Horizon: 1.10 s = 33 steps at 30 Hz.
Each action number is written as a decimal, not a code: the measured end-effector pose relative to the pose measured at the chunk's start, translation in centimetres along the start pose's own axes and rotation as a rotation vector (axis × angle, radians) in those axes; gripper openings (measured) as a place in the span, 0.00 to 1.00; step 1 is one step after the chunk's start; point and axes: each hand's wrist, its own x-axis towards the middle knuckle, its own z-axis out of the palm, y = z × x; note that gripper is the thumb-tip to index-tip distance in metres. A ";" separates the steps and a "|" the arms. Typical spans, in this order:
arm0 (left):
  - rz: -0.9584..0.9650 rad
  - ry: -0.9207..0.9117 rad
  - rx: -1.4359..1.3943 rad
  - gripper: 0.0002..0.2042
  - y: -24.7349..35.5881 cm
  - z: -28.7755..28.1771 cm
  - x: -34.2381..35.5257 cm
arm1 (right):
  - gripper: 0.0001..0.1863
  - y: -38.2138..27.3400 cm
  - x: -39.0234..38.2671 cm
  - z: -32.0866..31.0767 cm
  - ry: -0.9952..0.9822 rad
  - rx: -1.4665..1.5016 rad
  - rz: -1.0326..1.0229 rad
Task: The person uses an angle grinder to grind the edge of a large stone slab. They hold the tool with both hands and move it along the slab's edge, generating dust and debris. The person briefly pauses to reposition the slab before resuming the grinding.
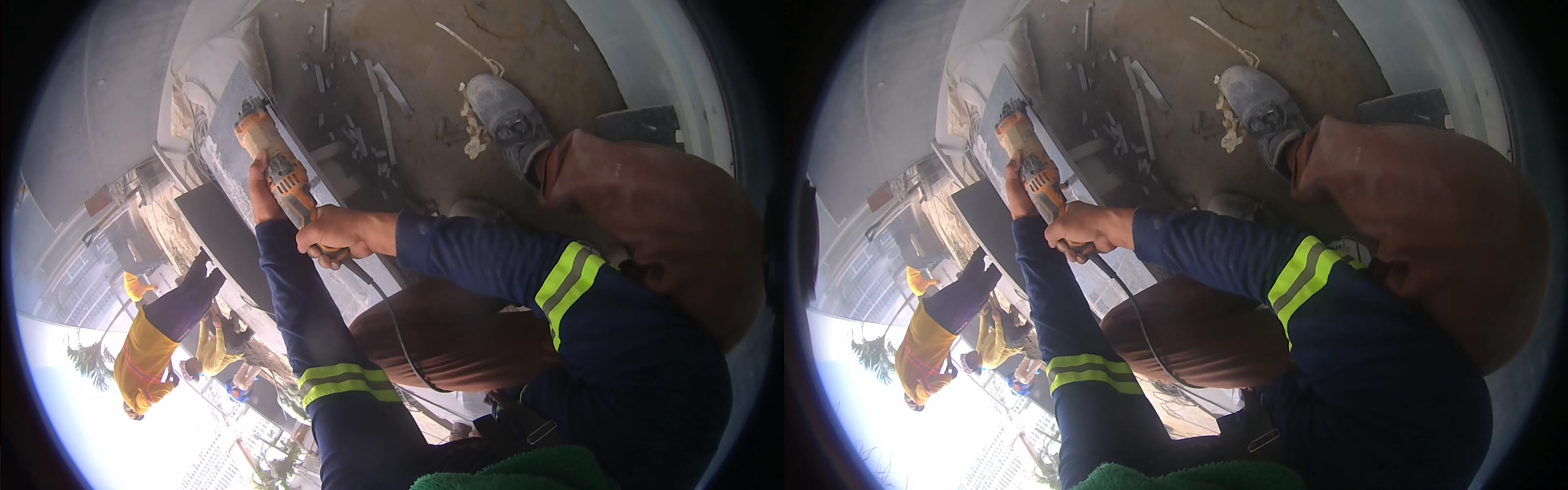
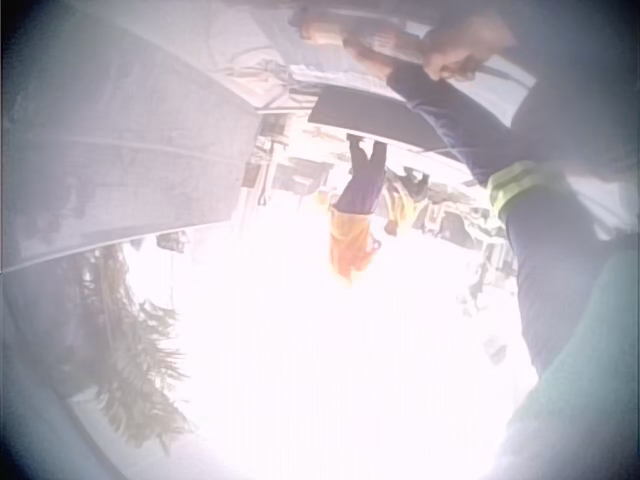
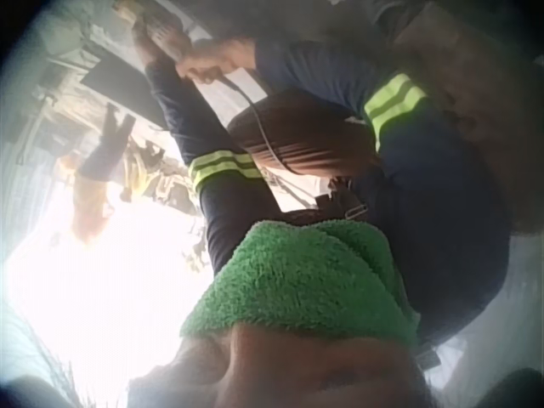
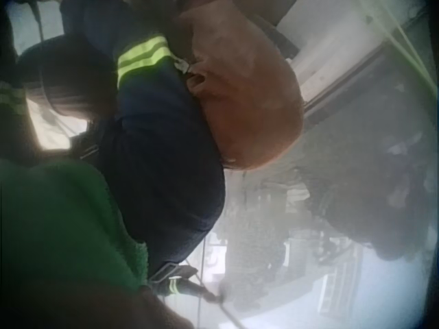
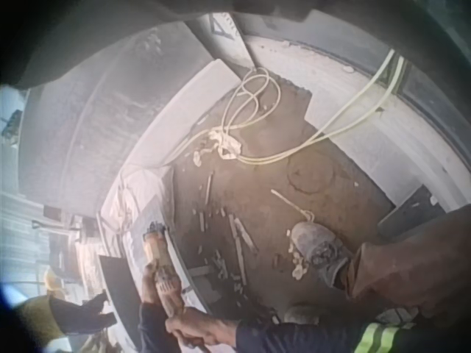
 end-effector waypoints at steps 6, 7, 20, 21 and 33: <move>0.021 0.026 0.014 0.26 -0.8 0.7 -1.8 | 0.06 1.6 -0.3 0.1 0.001 0.018 0.000; 0.028 0.037 0.016 0.26 -0.9 0.6 -2.1 | 0.06 1.8 -0.5 0.2 0.005 0.017 -0.005; 0.066 0.084 0.004 0.26 -2.9 0.6 -3.9 | 0.06 4.4 -1.5 0.3 0.014 0.012 -0.012; 0.067 0.087 0.007 0.26 -3.0 0.8 -4.2 | 0.06 4.5 -1.7 0.3 0.014 0.006 -0.006; 0.032 0.065 -0.038 0.27 -3.7 1.4 -6.2 | 0.05 5.5 -3.5 0.6 -0.012 0.007 0.005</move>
